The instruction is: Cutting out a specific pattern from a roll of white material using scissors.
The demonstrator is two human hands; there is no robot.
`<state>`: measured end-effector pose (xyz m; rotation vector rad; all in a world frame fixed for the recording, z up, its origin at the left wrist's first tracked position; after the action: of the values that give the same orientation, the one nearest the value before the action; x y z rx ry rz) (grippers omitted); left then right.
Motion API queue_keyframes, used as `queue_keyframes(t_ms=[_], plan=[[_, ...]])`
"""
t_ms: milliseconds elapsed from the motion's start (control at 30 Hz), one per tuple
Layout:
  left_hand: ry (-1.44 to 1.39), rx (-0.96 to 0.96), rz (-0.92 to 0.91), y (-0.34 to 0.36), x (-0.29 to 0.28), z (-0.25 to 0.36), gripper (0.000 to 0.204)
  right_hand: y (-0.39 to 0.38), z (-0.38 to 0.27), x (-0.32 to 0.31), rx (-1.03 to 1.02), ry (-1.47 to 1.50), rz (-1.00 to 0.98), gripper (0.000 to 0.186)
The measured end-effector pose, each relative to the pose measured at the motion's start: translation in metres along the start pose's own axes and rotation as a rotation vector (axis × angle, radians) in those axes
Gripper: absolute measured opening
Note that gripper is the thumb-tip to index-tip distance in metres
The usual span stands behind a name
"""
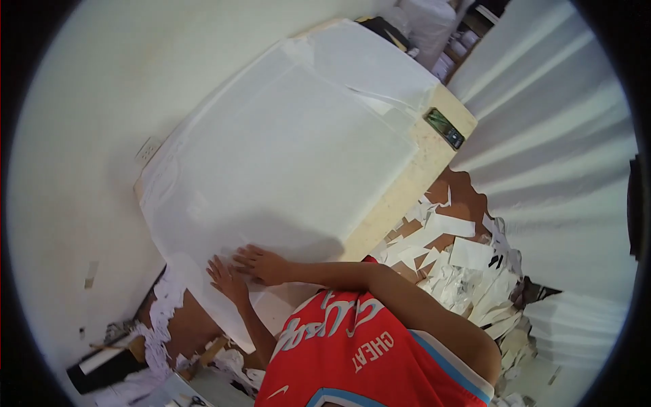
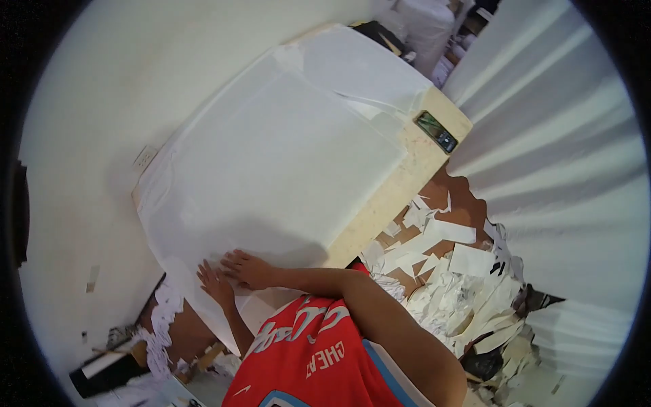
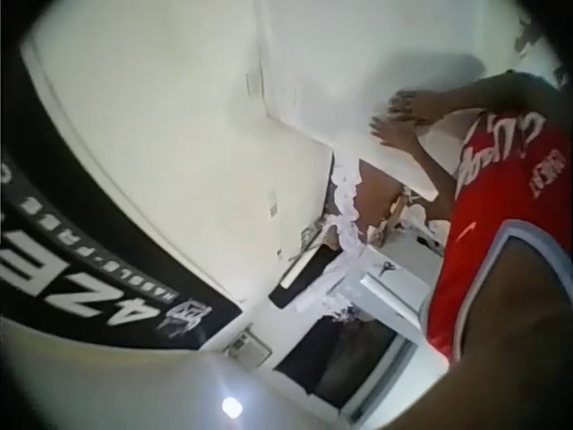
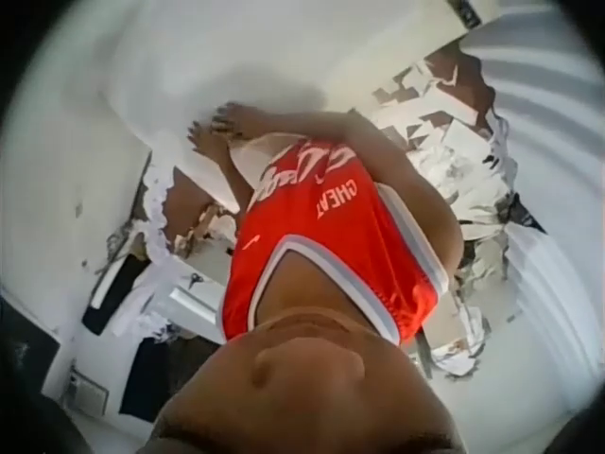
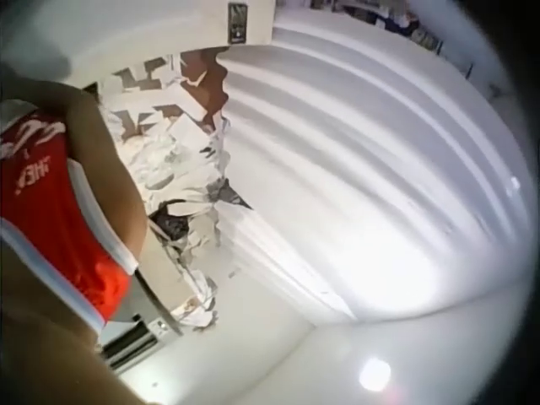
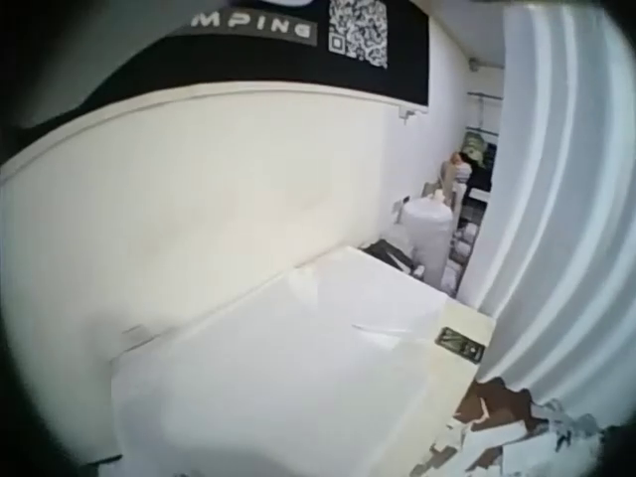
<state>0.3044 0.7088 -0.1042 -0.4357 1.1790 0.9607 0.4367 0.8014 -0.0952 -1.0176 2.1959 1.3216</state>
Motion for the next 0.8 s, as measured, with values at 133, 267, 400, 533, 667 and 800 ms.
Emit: queue_keyframes(t_ms=[133, 267, 400, 533, 667, 800], plan=[[0.195, 0.069, 0.133, -0.015, -0.010, -0.004, 0.050, -0.025, 0.022, -0.036, 0.092, 0.125, -0.083, 0.064], [0.249, 0.127, 0.195, -0.016, -0.022, -0.005, 0.051, -0.047, 0.089, -0.149, 0.293, -0.188, -0.006, 0.067], [0.235, 0.134, 0.197, -0.007, -0.021, 0.006, 0.051, -0.103, 0.178, -0.240, 0.455, -0.707, 0.159, 0.069], [0.239, 0.136, 0.209, -0.016, -0.026, 0.000, 0.050, -0.118, 0.238, -0.287, 0.659, -0.872, 0.159, 0.069], [0.244, 0.123, 0.195, -0.012, -0.016, 0.003, 0.049, -0.125, 0.266, -0.279, 0.929, -1.087, 0.130, 0.070], [0.244, 0.079, 0.178, -0.018, -0.021, 0.003, 0.050, -0.039, 0.143, -0.125, 0.342, -0.522, 0.088, 0.057]])
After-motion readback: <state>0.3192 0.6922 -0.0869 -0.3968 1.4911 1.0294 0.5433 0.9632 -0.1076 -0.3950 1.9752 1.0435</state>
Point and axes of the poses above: each hand's wrist, its own y-axis towards the middle knuckle, its own x-axis out of the palm, z = x × y, the point moved 3 cm from there along y, towards the middle knuckle, and after that the axes turned 15 degrees about z, right-handed, at the moved point
